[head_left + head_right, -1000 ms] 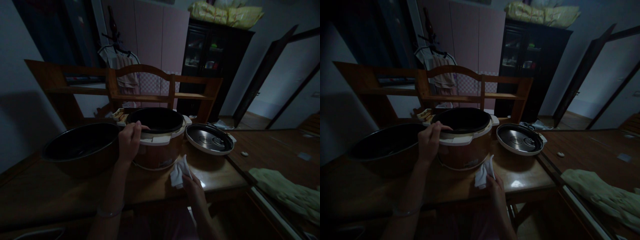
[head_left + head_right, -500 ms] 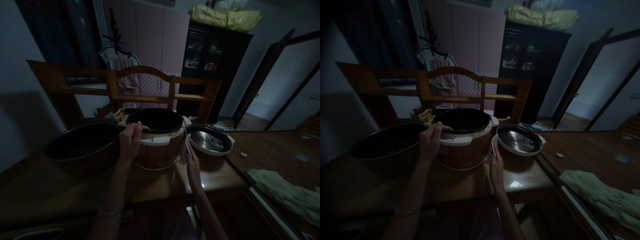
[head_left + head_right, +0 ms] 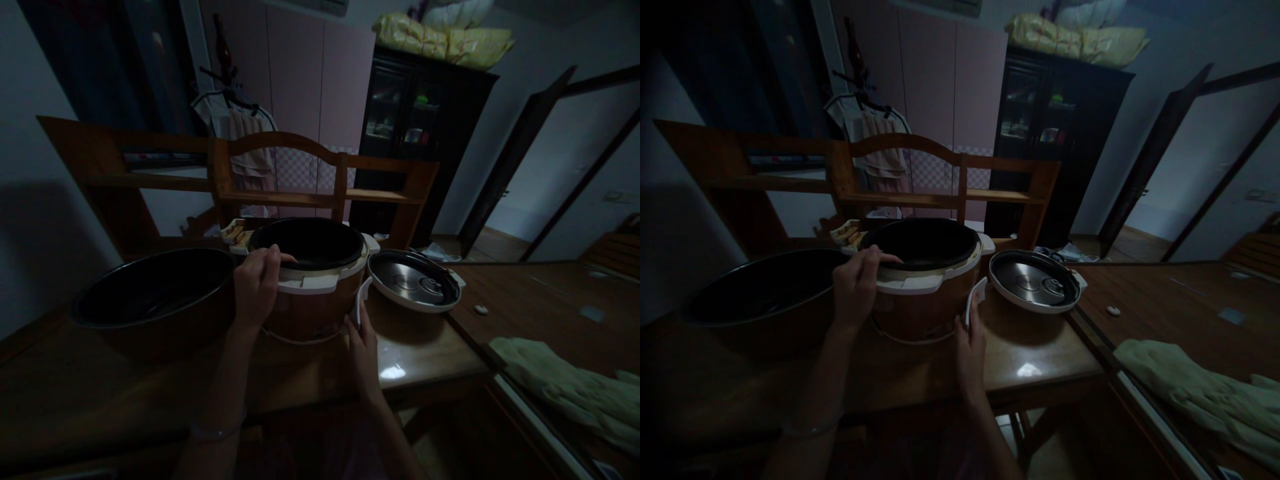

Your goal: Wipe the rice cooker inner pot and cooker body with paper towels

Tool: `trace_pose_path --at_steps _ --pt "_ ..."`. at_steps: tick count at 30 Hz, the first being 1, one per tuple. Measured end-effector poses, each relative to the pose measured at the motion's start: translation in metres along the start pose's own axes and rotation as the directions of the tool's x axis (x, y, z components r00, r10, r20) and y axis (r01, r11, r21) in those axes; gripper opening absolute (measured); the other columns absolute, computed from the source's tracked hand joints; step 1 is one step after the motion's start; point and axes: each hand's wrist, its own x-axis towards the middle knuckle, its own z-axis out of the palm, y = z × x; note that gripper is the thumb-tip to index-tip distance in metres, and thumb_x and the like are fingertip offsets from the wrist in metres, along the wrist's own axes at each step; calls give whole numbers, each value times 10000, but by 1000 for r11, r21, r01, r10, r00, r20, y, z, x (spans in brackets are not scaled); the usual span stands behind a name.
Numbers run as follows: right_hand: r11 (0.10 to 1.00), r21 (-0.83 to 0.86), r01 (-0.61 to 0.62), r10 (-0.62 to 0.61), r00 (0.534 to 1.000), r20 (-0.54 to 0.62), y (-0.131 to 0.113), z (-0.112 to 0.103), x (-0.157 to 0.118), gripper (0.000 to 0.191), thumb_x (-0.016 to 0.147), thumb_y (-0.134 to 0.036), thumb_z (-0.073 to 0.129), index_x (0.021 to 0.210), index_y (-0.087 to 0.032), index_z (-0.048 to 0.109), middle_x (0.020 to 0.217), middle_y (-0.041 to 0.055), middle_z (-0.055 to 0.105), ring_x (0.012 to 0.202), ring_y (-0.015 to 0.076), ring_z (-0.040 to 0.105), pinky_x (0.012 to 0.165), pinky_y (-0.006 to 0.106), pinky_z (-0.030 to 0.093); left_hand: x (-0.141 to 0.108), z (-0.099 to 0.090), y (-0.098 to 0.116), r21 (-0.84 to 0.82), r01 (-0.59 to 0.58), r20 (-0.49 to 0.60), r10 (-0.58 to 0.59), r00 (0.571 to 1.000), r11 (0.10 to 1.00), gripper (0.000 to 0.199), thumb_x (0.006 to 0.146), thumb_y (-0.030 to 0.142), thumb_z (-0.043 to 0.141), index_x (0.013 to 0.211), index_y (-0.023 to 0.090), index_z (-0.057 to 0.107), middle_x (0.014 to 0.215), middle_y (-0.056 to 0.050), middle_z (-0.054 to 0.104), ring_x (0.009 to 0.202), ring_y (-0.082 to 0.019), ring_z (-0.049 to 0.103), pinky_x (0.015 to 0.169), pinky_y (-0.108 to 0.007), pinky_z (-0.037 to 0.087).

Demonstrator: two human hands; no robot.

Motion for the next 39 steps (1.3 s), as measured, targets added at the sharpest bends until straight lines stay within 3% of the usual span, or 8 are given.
trace_pose_path --at_steps 7,16,20,26,32,39 --pt "999 -48 -16 18 999 30 3 6 -5 664 986 -493 473 1568 -312 208 1637 -36 172 1527 195 104 1238 431 119 0 0 0 5 -12 10 12 1000 1000 453 1011 378 372 859 230 772 906 -26 744 896 -172 654 913 -292 447" --pt "997 -25 -78 78 997 0 9 17 -7 809 981 -570 444 1580 -308 -32 1648 -38 -12 1529 180 44 1241 421 70 0 1 0 18 -4 4 4 1000 1000 464 1010 391 366 858 227 773 893 -28 744 877 -175 653 892 -294 453" --pt "997 -6 -73 73 997 6 13 14 -7 725 994 -562 405 1588 -281 98 1648 -38 66 1530 178 59 1242 403 88 0 1 -1 11 -10 4 10 1000 1000 459 1008 393 367 858 234 770 928 -29 748 923 -184 657 899 -301 449" --pt "999 38 21 -19 999 -47 9 8 -4 612 1000 -487 401 1558 -268 278 1607 4 290 1500 221 240 1226 437 188 0 1 -1 5 -8 -2 8 1000 1000 448 1007 372 372 852 233 769 940 -26 749 893 -172 655 891 -298 442" --pt "1000 19 8 -7 999 -49 7 12 -7 605 999 -393 433 1564 -273 254 1620 -4 247 1506 218 218 1225 435 208 0 1 -2 10 -1 0 1 1000 1000 461 1010 389 364 825 234 756 928 -26 744 923 -178 655 897 -298 440" --pt "970 -184 158 -167 986 -32 19 16 -13 693 941 -201 410 1586 -254 164 1651 -31 79 1529 215 75 1249 452 112 0 0 -2 5 -5 14 5 1000 1000 467 1012 398 358 839 226 756 937 -27 747 910 -175 655 902 -296 441"
